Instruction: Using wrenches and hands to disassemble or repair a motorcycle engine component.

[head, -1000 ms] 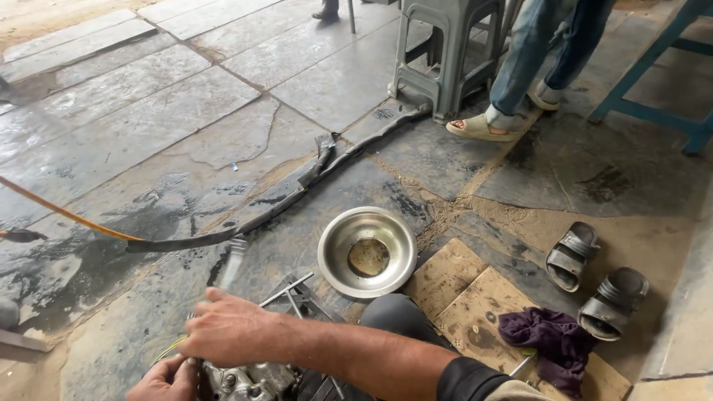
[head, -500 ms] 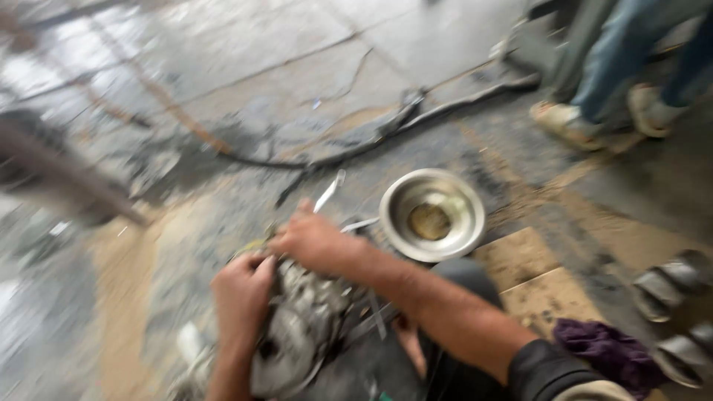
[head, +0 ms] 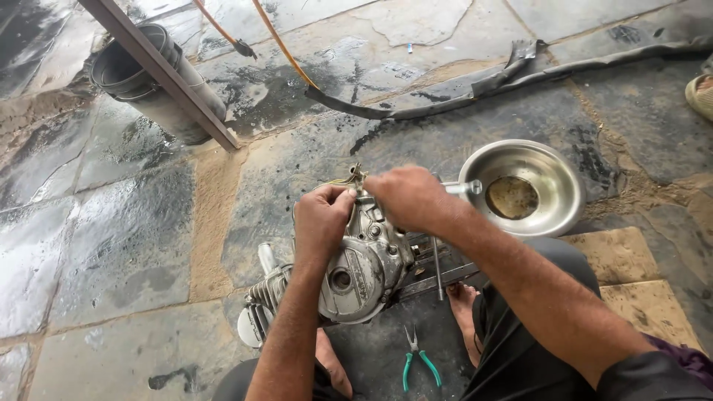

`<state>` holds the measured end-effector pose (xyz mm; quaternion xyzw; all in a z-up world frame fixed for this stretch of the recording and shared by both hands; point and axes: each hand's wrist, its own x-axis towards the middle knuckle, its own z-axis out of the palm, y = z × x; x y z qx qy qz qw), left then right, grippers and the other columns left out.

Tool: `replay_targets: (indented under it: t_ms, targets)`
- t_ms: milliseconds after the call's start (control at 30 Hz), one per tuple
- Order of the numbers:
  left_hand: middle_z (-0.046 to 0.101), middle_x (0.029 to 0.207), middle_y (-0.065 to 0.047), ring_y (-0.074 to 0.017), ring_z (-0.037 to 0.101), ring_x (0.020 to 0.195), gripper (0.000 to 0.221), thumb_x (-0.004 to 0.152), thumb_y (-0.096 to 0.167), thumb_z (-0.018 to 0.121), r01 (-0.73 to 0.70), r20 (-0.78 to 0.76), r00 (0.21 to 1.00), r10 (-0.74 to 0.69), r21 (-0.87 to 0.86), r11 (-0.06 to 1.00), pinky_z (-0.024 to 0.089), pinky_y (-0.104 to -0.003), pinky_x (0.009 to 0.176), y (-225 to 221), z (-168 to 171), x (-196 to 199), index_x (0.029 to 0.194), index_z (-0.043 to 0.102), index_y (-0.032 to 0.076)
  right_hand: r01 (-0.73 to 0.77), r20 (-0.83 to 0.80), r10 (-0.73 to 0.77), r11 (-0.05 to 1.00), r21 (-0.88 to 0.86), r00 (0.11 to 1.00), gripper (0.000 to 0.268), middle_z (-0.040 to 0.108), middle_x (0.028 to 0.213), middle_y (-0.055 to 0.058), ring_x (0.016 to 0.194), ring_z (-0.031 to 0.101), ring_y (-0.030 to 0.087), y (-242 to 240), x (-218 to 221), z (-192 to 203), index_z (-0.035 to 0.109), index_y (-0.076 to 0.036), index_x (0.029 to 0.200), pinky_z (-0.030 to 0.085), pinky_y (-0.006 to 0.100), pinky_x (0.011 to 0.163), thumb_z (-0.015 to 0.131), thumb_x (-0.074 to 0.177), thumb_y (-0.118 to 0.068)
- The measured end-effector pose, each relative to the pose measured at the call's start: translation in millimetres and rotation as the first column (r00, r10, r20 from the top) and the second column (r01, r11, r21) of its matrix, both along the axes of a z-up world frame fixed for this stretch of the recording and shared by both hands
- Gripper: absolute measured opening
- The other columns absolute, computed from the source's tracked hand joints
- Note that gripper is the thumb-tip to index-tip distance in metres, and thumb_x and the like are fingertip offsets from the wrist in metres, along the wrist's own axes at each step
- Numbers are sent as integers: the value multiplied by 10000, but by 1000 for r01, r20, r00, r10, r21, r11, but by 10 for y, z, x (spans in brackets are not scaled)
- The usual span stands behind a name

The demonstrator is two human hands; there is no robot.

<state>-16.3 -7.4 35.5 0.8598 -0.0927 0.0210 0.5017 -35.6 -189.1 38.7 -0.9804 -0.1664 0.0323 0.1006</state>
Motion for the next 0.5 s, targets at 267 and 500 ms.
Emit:
replay_targets:
  t_ms: [267,500]
  targets:
    - [780,752,-111,-180,728,651,202,867,197,704,-11,-15,1000,14,128,992,569,-351,661,-43,-16,-120,937,812,41,-94,310,96,995,-21,946,213,715,935,14,1036,648,209,36,163,-172,734,-185,1025,257,611,1175,674,873,-48]
    - [757,763,-161,-255,742,677,214,877,193,677,13,111,993,-32,170,985,558,-382,708,-49,-88,-46,918,792,17,-84,334,113,991,-100,936,71,723,944,69,1045,673,240,149,28,22,720,-117,939,309,592,1144,678,887,-94]
